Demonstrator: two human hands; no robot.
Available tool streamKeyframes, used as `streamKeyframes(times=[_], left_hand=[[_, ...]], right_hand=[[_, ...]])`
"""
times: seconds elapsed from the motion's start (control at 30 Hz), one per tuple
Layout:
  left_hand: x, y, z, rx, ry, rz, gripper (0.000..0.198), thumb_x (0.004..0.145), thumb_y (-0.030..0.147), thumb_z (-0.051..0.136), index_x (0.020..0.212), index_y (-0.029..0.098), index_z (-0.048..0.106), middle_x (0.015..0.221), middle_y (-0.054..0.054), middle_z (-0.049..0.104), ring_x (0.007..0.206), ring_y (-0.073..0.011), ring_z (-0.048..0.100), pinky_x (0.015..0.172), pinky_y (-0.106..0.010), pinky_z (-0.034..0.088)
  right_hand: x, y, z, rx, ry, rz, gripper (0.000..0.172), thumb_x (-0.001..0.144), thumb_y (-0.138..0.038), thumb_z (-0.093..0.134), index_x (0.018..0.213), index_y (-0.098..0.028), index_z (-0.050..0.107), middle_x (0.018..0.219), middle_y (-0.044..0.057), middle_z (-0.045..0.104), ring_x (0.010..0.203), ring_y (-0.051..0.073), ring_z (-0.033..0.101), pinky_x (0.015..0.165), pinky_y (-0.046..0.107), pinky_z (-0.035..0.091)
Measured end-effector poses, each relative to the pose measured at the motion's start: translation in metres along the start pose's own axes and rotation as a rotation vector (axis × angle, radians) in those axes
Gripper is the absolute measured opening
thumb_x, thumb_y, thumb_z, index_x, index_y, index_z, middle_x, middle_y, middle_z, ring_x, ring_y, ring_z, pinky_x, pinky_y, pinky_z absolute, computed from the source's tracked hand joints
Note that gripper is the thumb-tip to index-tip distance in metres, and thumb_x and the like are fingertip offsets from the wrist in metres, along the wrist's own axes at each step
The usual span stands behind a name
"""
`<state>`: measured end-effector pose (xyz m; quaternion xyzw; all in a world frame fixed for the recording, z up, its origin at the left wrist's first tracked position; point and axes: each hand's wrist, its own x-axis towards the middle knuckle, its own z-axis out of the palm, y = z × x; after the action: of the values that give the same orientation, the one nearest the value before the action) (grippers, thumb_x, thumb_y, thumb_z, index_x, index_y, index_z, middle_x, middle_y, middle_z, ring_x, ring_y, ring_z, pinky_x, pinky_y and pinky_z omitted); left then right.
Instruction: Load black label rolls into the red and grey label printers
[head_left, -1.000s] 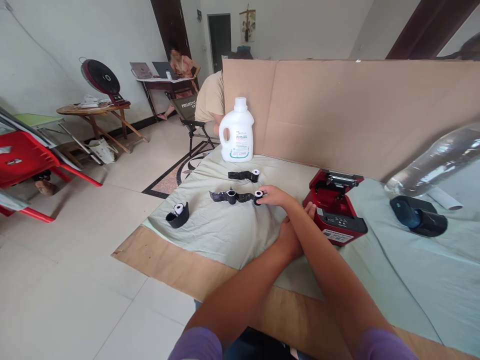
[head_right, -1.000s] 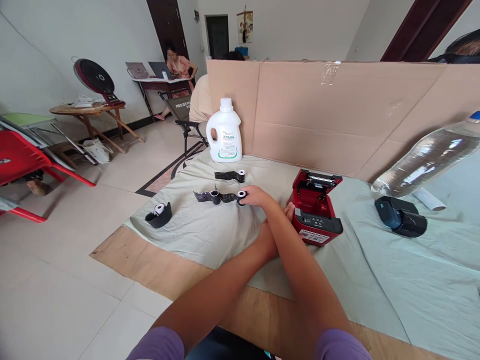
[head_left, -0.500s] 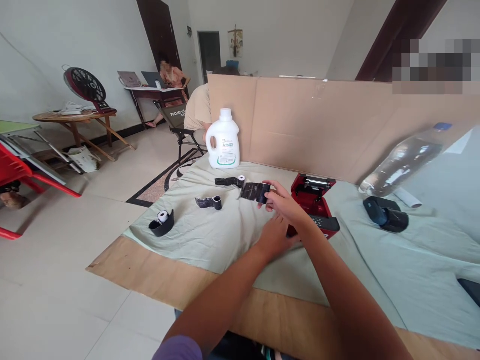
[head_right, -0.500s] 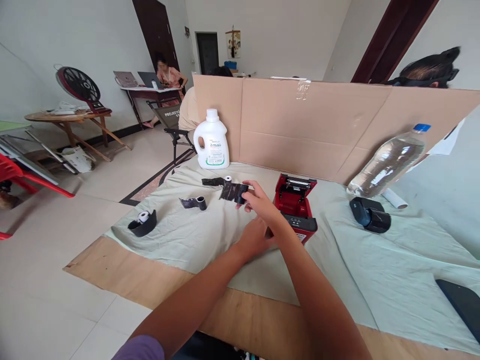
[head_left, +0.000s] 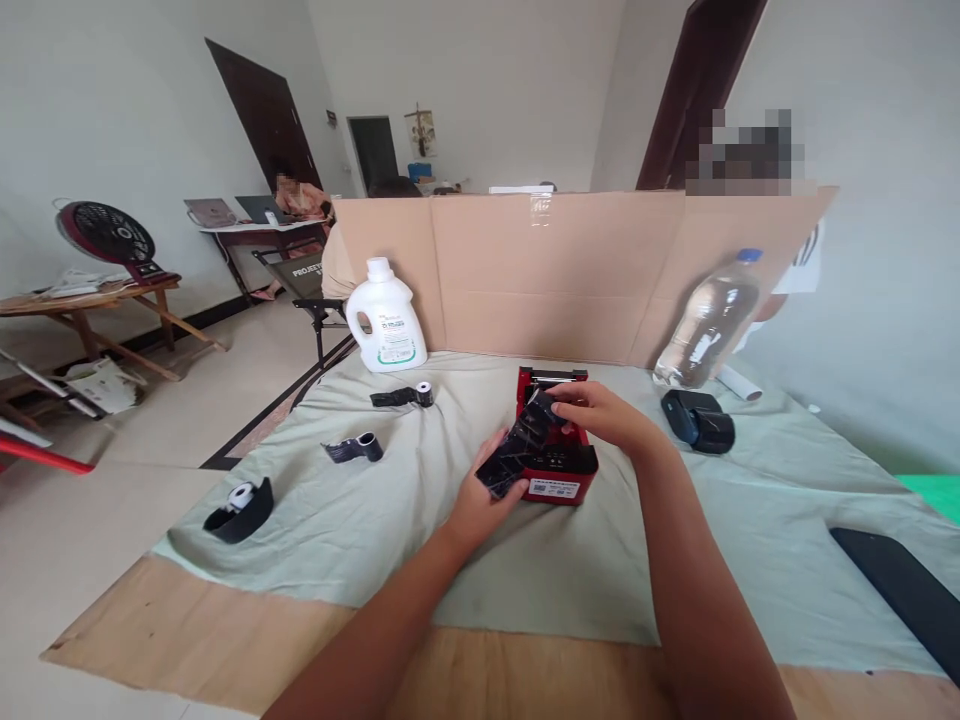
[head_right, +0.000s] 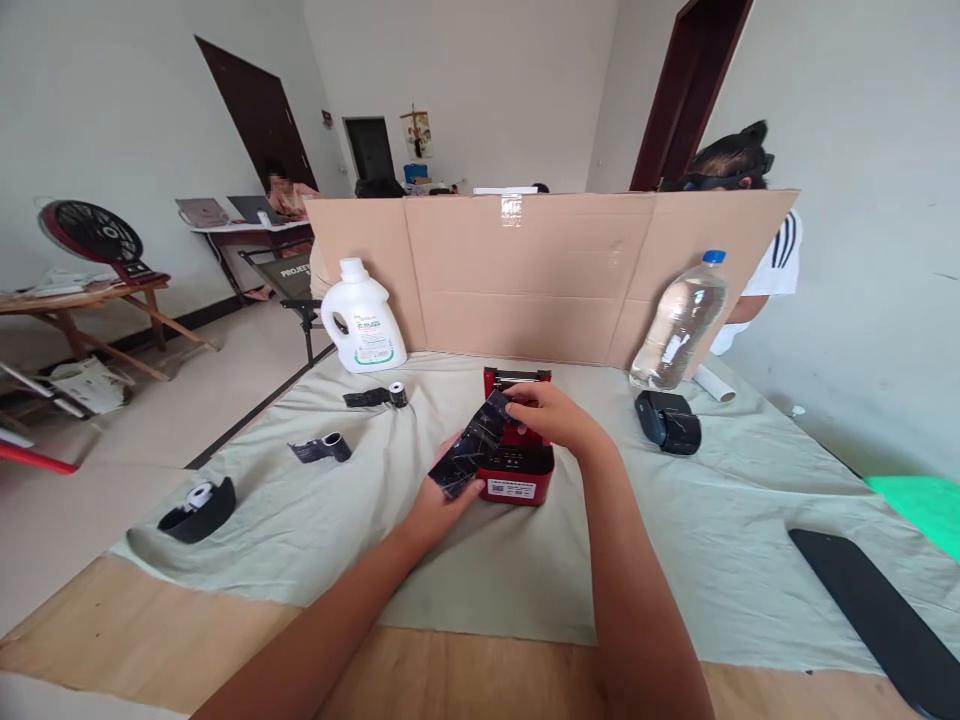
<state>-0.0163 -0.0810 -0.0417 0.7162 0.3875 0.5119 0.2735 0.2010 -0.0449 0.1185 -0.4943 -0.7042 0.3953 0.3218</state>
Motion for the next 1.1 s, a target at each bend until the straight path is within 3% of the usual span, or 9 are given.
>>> streamKeyframes(times=[0.1, 0.2, 0.37, 0.63, 0.87, 1.1], left_hand=[[0.001, 0.001, -0.001, 0.089, -0.011, 0.123, 0.069, 0.088, 0.03, 0.068, 0.151, 0.024, 0.041, 0.148, -0.013, 0.05, 0.138, -0.0292, 0.049, 0.118, -0.051, 0.04], [0.001, 0.002, -0.002, 0.204, -0.047, 0.239, 0.068, 0.085, 0.016, 0.064, 0.149, 0.026, 0.045, 0.146, -0.013, 0.05, 0.133, -0.0288, 0.052, 0.111, -0.049, 0.047], [-0.001, 0.004, -0.004, 0.321, 0.008, 0.352, 0.075, 0.078, 0.004, 0.055, 0.148, 0.029, 0.047, 0.142, -0.012, 0.051, 0.129, -0.0268, 0.052, 0.103, -0.044, 0.051], [0.001, 0.009, -0.002, 0.363, 0.01, 0.486, 0.059, 0.082, 0.004, 0.056, 0.133, 0.031, 0.062, 0.135, -0.01, 0.053, 0.12, -0.0248, 0.053, 0.096, -0.042, 0.052], [0.002, 0.018, 0.003, 0.376, 0.053, 0.551, 0.052, 0.083, 0.005, 0.057, 0.128, 0.029, 0.065, 0.128, -0.01, 0.058, 0.115, -0.024, 0.054, 0.098, -0.044, 0.05], [-0.003, 0.026, 0.014, 0.423, 0.071, 0.513, 0.053, 0.081, 0.0, 0.052, 0.122, 0.029, 0.07, 0.128, -0.009, 0.058, 0.118, -0.0241, 0.049, 0.102, -0.045, 0.047]], right_hand=[[0.003, 0.017, -0.008, -0.182, 0.049, 0.021, 0.027, 0.086, -0.025, 0.062, 0.109, -0.021, 0.075, 0.092, 0.006, 0.077, 0.073, 0.022, 0.069, 0.069, 0.034, 0.055], [0.006, 0.027, -0.007, -0.339, 0.084, -0.025, 0.029, 0.087, -0.019, 0.059, 0.111, -0.021, 0.075, 0.107, 0.008, 0.077, 0.091, 0.025, 0.071, 0.082, 0.036, 0.055], [0.014, 0.033, 0.001, -0.507, -0.01, -0.069, 0.035, 0.091, -0.015, 0.051, 0.119, -0.019, 0.072, 0.127, 0.009, 0.071, 0.116, 0.027, 0.064, 0.101, 0.037, 0.047], [0.023, 0.037, 0.019, -0.749, -0.012, 0.087, 0.04, 0.094, -0.014, 0.048, 0.128, -0.022, 0.067, 0.134, 0.009, 0.068, 0.128, 0.031, 0.056, 0.108, 0.046, 0.037], [0.023, 0.033, 0.02, -0.825, -0.033, 0.129, 0.04, 0.094, -0.013, 0.046, 0.127, -0.021, 0.067, 0.131, 0.012, 0.068, 0.126, 0.031, 0.054, 0.104, 0.046, 0.035], [0.028, 0.032, 0.03, -0.903, -0.033, 0.171, 0.035, 0.087, -0.014, 0.058, 0.119, -0.017, 0.072, 0.121, 0.016, 0.072, 0.124, 0.034, 0.054, 0.101, 0.043, 0.039]])
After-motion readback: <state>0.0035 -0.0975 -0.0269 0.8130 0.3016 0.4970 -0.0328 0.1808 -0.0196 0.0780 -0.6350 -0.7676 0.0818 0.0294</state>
